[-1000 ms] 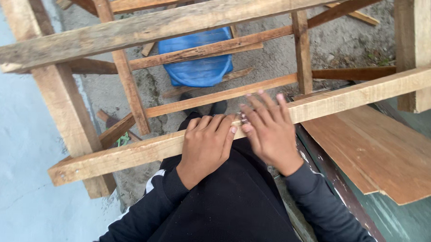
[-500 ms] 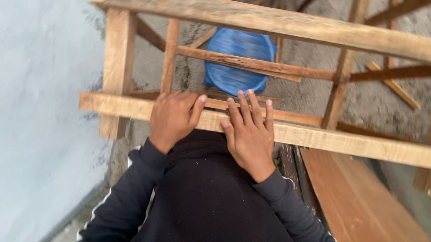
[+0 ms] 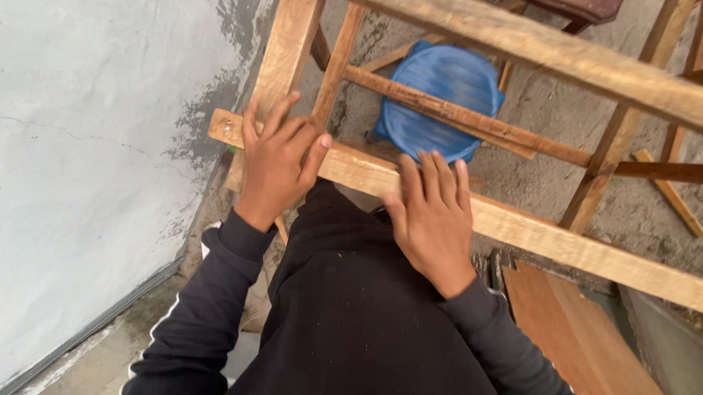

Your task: The person sands the surfaces and edges of a large wooden frame by hand using a piece of sandpaper, moving across different sections of the structure.

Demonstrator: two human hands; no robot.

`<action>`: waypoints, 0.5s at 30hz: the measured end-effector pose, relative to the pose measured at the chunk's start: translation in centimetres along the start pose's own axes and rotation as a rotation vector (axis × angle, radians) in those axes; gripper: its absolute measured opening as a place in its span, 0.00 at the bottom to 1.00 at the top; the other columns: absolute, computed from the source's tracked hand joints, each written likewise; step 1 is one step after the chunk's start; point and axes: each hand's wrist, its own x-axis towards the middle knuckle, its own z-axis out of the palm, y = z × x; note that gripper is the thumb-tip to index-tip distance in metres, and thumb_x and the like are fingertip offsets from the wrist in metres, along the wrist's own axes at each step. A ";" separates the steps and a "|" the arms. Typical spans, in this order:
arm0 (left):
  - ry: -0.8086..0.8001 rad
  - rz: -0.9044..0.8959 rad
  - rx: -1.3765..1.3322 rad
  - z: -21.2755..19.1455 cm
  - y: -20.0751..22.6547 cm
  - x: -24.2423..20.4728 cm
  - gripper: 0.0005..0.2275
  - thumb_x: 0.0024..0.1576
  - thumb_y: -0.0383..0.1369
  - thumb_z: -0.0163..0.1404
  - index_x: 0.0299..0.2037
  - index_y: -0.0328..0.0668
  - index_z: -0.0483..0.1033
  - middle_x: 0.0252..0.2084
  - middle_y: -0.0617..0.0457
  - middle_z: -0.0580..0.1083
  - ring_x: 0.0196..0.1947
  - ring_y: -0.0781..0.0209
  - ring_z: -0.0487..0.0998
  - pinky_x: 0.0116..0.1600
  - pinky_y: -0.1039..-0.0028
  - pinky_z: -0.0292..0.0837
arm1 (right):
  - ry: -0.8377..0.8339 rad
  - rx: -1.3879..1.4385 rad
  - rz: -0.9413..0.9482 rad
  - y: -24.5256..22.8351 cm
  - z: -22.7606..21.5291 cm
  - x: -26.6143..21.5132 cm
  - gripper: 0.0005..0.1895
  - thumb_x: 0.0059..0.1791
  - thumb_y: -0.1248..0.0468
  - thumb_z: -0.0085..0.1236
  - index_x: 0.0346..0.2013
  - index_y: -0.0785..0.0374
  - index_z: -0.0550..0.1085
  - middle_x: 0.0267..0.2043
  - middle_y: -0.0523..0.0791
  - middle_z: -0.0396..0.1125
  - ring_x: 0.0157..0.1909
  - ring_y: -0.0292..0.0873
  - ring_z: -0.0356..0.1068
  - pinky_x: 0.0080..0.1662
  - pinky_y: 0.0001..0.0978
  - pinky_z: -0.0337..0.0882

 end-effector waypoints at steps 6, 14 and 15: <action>-0.107 0.107 -0.073 -3.0 -6.5 1.2 0.12 0.69 0.39 0.48 0.46 0.41 0.82 0.51 0.51 0.79 0.65 0.49 0.70 0.67 0.48 0.53 | -0.076 -0.043 0.187 0.4 -2.4 0.2 0.26 0.64 0.47 0.30 0.52 0.60 0.73 0.61 0.50 0.68 0.73 0.53 0.60 0.78 0.58 0.30; -0.093 0.180 -0.054 -2.4 -8.0 1.5 0.13 0.68 0.40 0.49 0.39 0.42 0.82 0.43 0.56 0.80 0.61 0.53 0.74 0.57 0.60 0.67 | -0.014 0.075 0.287 -8.4 1.8 4.9 0.27 0.62 0.46 0.33 0.46 0.65 0.72 0.49 0.52 0.68 0.58 0.54 0.66 0.78 0.58 0.44; -0.092 0.182 -0.067 -2.5 -8.2 1.5 0.13 0.68 0.39 0.49 0.39 0.42 0.82 0.43 0.56 0.80 0.61 0.53 0.74 0.57 0.61 0.68 | 0.028 0.092 0.201 -10.4 2.7 6.1 0.27 0.62 0.45 0.35 0.49 0.65 0.73 0.50 0.52 0.68 0.58 0.54 0.66 0.77 0.57 0.45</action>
